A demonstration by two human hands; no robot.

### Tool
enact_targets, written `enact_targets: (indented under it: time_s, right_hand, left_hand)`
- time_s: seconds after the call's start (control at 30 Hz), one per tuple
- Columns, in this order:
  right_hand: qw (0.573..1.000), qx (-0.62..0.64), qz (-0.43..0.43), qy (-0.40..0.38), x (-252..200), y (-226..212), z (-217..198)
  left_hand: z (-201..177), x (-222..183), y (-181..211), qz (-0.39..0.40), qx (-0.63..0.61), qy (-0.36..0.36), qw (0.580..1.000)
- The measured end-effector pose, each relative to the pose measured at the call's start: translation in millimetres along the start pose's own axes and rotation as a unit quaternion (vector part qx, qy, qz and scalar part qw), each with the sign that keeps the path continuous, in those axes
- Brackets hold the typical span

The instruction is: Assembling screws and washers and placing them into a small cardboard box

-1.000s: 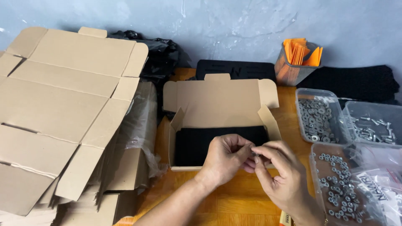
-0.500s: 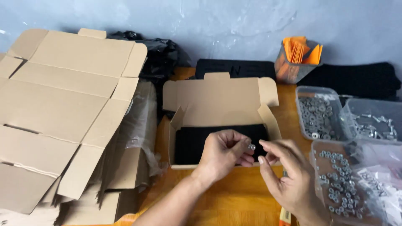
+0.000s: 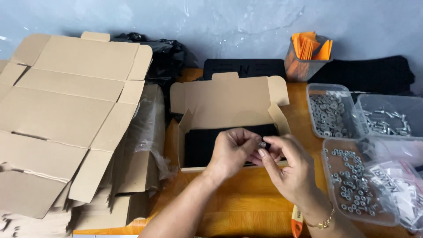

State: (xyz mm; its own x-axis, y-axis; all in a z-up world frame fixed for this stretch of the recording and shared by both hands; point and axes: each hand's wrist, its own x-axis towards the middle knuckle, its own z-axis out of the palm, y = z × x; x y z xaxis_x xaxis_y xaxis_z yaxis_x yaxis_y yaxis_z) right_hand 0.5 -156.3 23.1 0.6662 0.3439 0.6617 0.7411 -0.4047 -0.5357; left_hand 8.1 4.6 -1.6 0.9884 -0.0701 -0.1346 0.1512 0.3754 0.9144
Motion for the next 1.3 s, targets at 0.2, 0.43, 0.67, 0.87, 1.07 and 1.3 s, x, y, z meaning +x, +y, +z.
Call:
enact_targets:
  time_s: [0.2,0.43,0.67,0.87,1.07,1.3]
  right_hand:
    - [1.0,-0.01,-0.007,-0.008,-0.1,-6.2,0.7]
    - [1.0,0.014,0.005,-0.008,-5.6,-4.5,5.3]
    - [0.999,0.028,0.033,-0.003,-8.1,-6.3,-1.2]
    - [0.999,0.016,0.03,-0.016,-8.5,3.3,-2.3]
    - [0.998,0.019,0.06,-0.004,-10.6,2.1,-2.9]
    - [1.0,0.021,0.018,-0.01,-6.2,2.3,-3.5]
  left_hand:
    - [-1.6,-14.9,22.8,-0.005,0.045,0.035,0.998]
    - [2.6,-19.9,15.8,-0.008,0.048,0.018,0.999]
    - [8.8,-20.4,16.4,-0.016,0.06,0.024,0.998]
    - [9.2,-14.3,3.3,-0.016,0.052,0.025,0.998]
    - [10.0,-14.6,10.6,-0.021,0.053,0.038,0.998]
    - [10.8,-13.1,10.9,-0.019,0.072,0.037,0.997]
